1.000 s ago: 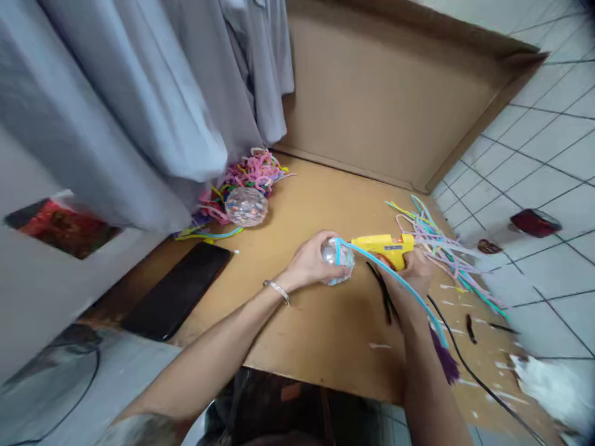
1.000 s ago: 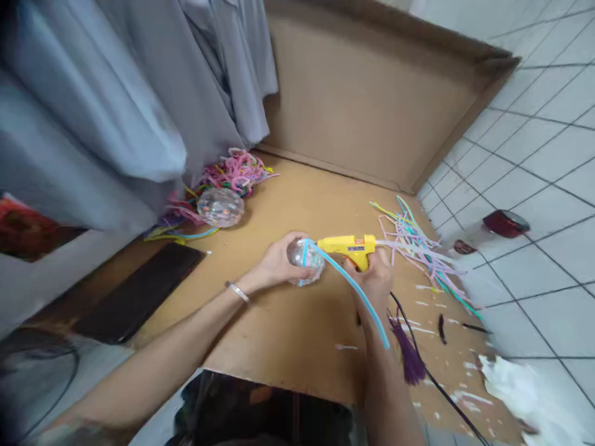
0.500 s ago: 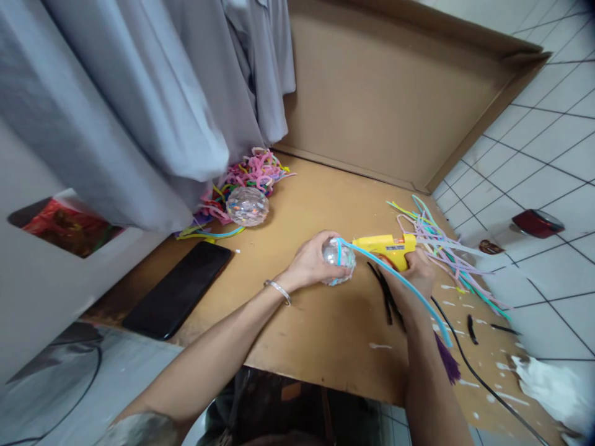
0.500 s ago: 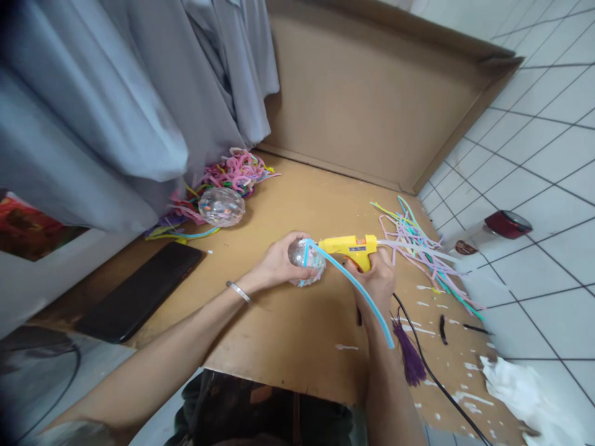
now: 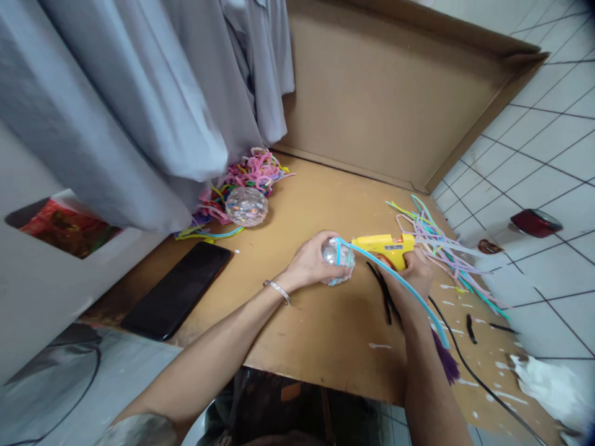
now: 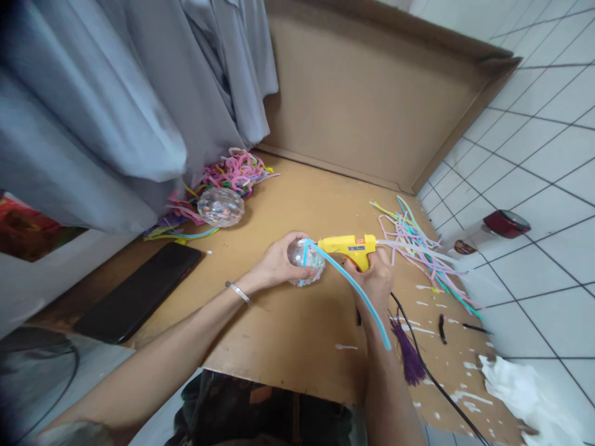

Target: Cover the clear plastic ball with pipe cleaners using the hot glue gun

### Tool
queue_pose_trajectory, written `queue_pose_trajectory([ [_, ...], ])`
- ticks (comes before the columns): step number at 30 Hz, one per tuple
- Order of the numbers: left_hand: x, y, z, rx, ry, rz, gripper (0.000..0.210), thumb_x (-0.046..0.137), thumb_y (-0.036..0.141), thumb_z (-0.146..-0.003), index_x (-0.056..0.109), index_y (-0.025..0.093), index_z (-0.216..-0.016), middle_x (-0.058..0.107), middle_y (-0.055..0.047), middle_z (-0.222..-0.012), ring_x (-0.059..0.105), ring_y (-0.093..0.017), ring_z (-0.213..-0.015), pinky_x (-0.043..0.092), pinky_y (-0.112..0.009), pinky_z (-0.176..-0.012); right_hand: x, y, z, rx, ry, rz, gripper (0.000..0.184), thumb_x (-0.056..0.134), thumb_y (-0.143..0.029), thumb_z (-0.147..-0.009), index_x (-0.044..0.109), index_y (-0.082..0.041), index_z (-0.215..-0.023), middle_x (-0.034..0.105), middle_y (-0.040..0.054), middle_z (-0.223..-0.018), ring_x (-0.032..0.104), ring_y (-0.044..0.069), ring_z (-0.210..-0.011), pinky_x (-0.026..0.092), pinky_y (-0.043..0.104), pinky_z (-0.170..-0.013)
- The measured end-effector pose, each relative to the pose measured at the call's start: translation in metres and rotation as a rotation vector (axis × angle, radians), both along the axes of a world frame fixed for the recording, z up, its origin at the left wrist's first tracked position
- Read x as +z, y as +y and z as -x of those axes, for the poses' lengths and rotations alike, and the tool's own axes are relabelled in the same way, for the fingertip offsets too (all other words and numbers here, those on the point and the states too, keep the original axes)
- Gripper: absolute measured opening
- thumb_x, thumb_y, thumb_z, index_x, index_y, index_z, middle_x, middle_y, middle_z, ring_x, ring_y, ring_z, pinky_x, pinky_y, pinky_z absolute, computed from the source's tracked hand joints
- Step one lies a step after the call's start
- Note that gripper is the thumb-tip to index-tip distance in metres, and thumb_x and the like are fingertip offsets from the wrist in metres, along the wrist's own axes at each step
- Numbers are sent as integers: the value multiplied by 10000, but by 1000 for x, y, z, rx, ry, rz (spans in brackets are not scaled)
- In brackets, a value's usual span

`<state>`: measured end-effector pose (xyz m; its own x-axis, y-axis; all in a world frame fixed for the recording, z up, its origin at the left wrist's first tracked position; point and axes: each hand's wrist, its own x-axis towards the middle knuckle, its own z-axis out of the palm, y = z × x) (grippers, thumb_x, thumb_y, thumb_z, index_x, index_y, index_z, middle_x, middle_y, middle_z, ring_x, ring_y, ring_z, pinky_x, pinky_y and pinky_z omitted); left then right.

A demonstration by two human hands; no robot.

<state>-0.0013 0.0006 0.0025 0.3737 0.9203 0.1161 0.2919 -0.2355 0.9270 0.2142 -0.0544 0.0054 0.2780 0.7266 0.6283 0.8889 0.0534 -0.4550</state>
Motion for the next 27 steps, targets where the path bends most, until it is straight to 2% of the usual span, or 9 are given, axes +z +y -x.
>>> queue_pose_trajectory([
  [8,-4,1,0,-6,-19,-22,672,858,295,-548,600,197,-1161,684,-45,-1060,632,-222,-922,513,-362,-836,4,-2,2,8,34,6,226,694,-410,-729,607,-202,-723,546,-1,-725,506,159,-645,446,309,-628],
  [14,-3,1,0,-4,-21,-21,679,861,306,-539,603,202,-1158,686,-43,-1059,639,-227,-930,518,-368,-842,5,0,1,23,32,11,227,668,-420,-724,584,-212,-685,555,7,-718,531,177,-689,453,307,-635],
  [20,-1,0,1,-4,-14,-18,672,857,295,-550,604,202,-1166,691,-42,-1068,648,-232,-956,526,-382,-872,12,-4,7,15,73,11,260,689,-443,-704,594,-203,-677,564,10,-719,533,172,-652,457,321,-624],
  [27,-1,0,1,5,6,-30,668,868,294,-544,612,207,-1155,697,-35,-1064,652,-225,-937,530,-365,-855,8,-4,4,7,41,-10,224,694,-409,-720,623,-197,-728,570,10,-738,546,176,-673,465,319,-638],
])
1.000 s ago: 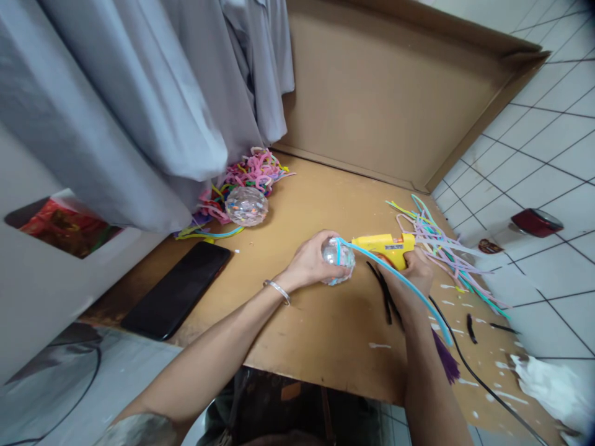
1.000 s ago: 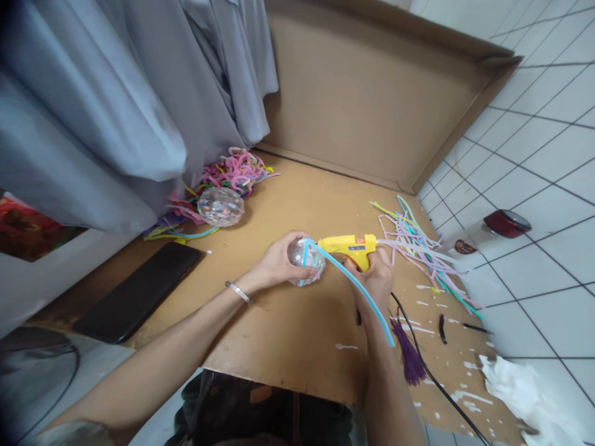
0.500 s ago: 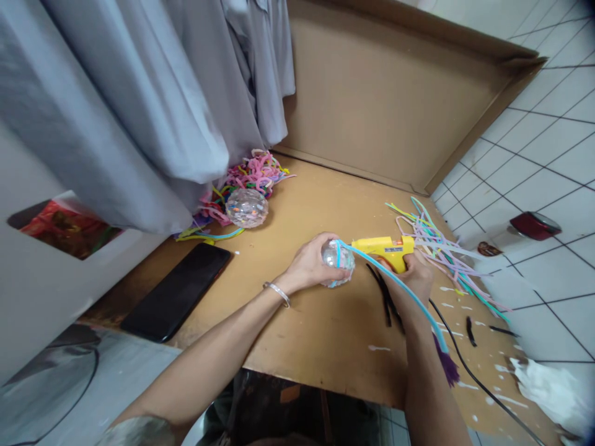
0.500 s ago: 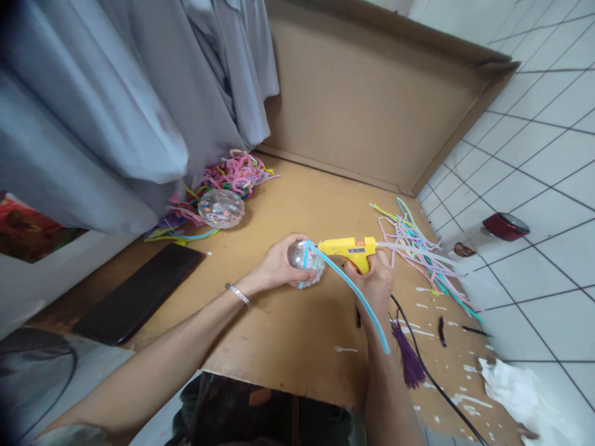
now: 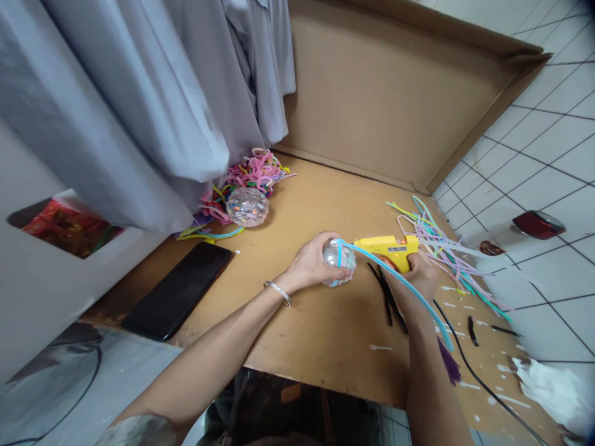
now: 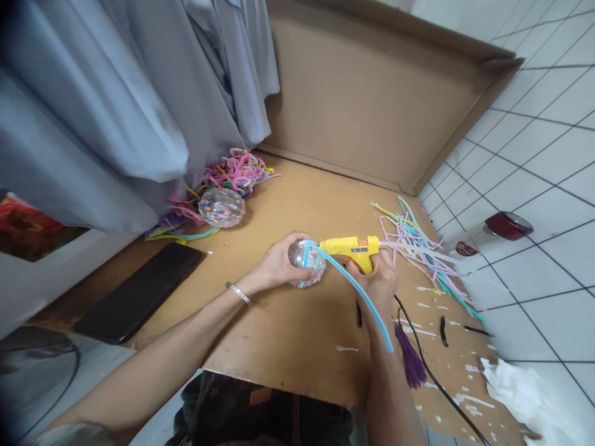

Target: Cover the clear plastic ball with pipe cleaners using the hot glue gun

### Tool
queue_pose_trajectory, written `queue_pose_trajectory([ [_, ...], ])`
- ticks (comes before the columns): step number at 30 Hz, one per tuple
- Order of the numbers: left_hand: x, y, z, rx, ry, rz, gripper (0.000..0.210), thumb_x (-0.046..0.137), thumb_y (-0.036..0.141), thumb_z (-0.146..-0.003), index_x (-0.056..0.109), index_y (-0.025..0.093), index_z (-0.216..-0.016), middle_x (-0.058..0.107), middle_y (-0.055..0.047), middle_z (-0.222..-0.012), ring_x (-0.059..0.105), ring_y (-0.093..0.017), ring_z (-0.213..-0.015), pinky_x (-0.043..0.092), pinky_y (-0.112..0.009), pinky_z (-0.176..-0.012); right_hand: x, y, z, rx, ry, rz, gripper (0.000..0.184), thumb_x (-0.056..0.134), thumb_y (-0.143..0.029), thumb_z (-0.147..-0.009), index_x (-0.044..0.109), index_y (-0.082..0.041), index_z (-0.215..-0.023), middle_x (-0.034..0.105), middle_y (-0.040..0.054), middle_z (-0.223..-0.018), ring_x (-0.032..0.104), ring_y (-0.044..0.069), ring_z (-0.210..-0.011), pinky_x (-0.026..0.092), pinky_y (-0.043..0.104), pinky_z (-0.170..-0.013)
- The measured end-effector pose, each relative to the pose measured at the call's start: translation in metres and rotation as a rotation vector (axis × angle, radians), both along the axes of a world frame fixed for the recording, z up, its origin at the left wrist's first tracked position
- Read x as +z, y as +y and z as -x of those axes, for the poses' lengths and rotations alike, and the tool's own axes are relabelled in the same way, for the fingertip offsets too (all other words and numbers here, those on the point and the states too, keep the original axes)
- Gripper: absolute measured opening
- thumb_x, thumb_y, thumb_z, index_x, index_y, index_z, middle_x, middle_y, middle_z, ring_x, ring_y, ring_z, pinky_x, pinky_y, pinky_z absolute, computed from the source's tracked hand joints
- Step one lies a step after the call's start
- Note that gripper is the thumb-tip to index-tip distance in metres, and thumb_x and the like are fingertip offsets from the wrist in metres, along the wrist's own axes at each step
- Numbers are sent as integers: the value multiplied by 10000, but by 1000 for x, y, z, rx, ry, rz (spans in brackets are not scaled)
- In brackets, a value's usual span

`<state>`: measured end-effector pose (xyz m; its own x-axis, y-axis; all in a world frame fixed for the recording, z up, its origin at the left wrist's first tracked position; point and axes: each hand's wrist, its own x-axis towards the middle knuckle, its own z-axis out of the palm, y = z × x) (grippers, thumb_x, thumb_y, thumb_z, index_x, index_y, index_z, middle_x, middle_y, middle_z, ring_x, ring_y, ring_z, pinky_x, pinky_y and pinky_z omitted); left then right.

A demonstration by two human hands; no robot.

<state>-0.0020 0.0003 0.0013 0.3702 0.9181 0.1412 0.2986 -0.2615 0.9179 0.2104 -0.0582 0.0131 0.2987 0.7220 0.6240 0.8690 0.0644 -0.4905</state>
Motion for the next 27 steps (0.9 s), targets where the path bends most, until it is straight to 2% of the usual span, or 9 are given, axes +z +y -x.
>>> queue_pose_trajectory([
  [4,0,0,0,-4,-12,2,679,868,290,-546,609,203,-1168,695,-37,-1072,656,-224,-938,533,-356,-850,-2,0,1,-14,-4,7,172,681,-363,-722,615,-204,-733,581,10,-758,546,173,-689,465,312,-649],
  [11,1,0,0,-4,-8,10,683,868,279,-546,605,196,-1171,692,-46,-1087,651,-230,-955,526,-376,-869,-1,2,0,-1,-3,8,216,679,-397,-706,585,-205,-680,563,9,-716,526,169,-659,451,309,-626],
  [17,-1,0,0,-7,-31,13,676,860,291,-553,600,202,-1170,689,-47,-1082,653,-232,-961,532,-377,-867,-4,1,1,-25,7,-9,140,645,-326,-718,581,-207,-684,561,-4,-712,501,152,-633,439,296,-623],
  [23,-1,0,0,-5,-22,-1,664,862,300,-557,607,204,-1162,696,-43,-1080,656,-229,-952,533,-378,-870,-1,3,5,-1,26,-14,196,660,-383,-695,548,-230,-646,544,3,-687,508,178,-663,443,307,-618],
  [27,-1,0,-1,-6,-24,5,680,867,293,-547,609,195,-1169,694,-41,-1068,653,-224,-936,532,-365,-854,-2,1,4,9,42,28,162,651,-359,-711,576,-217,-687,556,-6,-714,504,159,-644,446,294,-622],
])
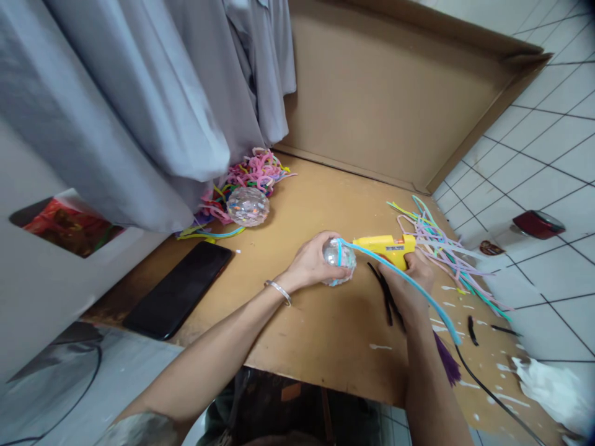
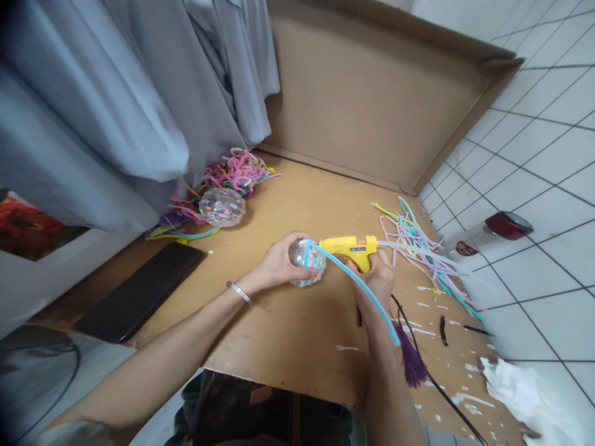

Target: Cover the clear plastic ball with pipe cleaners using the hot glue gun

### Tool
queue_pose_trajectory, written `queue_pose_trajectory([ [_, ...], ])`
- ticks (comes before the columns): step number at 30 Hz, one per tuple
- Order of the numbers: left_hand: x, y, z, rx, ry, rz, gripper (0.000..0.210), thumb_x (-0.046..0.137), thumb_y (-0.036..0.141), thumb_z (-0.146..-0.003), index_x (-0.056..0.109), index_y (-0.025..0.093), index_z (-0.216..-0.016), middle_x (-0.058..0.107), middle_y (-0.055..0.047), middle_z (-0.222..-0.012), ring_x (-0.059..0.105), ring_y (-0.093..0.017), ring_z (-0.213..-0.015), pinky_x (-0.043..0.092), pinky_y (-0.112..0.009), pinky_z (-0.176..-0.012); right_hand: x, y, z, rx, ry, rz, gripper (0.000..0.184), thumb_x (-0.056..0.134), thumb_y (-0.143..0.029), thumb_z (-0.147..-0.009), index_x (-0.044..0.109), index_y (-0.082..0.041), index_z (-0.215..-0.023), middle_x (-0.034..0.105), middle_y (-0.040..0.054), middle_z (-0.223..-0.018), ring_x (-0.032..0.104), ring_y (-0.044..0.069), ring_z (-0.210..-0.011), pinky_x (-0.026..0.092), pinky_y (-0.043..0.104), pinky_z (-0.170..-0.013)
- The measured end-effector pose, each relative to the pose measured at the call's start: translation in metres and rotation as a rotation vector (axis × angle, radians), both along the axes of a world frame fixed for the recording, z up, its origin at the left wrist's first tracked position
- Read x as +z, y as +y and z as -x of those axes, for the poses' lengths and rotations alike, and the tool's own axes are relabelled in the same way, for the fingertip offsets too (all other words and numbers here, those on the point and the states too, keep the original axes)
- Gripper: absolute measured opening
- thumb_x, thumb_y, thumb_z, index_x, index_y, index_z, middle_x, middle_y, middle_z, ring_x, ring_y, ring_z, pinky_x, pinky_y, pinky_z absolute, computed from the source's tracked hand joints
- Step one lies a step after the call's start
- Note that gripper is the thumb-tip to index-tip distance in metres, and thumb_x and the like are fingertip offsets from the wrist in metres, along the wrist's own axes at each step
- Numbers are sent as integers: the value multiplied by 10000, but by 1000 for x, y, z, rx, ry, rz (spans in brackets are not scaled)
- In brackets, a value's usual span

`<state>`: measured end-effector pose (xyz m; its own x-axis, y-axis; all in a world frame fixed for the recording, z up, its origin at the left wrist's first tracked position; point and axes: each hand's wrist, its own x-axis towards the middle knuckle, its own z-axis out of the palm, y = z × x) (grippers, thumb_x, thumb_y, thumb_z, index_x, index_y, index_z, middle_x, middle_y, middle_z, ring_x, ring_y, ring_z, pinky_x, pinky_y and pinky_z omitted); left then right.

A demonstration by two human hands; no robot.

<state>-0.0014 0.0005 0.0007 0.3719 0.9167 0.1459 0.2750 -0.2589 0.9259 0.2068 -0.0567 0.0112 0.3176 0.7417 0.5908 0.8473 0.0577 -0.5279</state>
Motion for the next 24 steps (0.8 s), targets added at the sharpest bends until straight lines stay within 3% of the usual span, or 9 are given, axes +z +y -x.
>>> queue_pose_trajectory([
  [8,-2,1,0,-5,-10,1,684,858,294,-548,602,201,-1175,693,-48,-1097,647,-230,-955,520,-373,-871,0,1,-3,-19,-25,-4,227,687,-414,-700,618,-198,-712,554,4,-717,539,177,-667,456,319,-642],
  [13,-4,2,0,-3,-12,6,679,863,303,-549,605,213,-1170,696,-41,-1079,654,-227,-937,532,-371,-854,1,-3,-1,-33,0,1,170,667,-354,-721,644,-190,-762,578,1,-750,534,163,-677,457,301,-648],
  [20,-1,2,0,1,3,21,697,868,265,-543,603,199,-1184,696,-49,-1105,655,-232,-961,527,-375,-881,5,0,0,5,13,-5,248,687,-436,-687,587,-210,-669,539,2,-702,501,159,-624,445,301,-588],
  [24,-1,1,0,1,1,13,702,874,275,-538,605,197,-1182,696,-48,-1102,653,-233,-958,526,-372,-871,3,-1,1,-4,4,-6,211,674,-396,-703,593,-202,-687,542,1,-716,497,156,-634,433,300,-604],
])
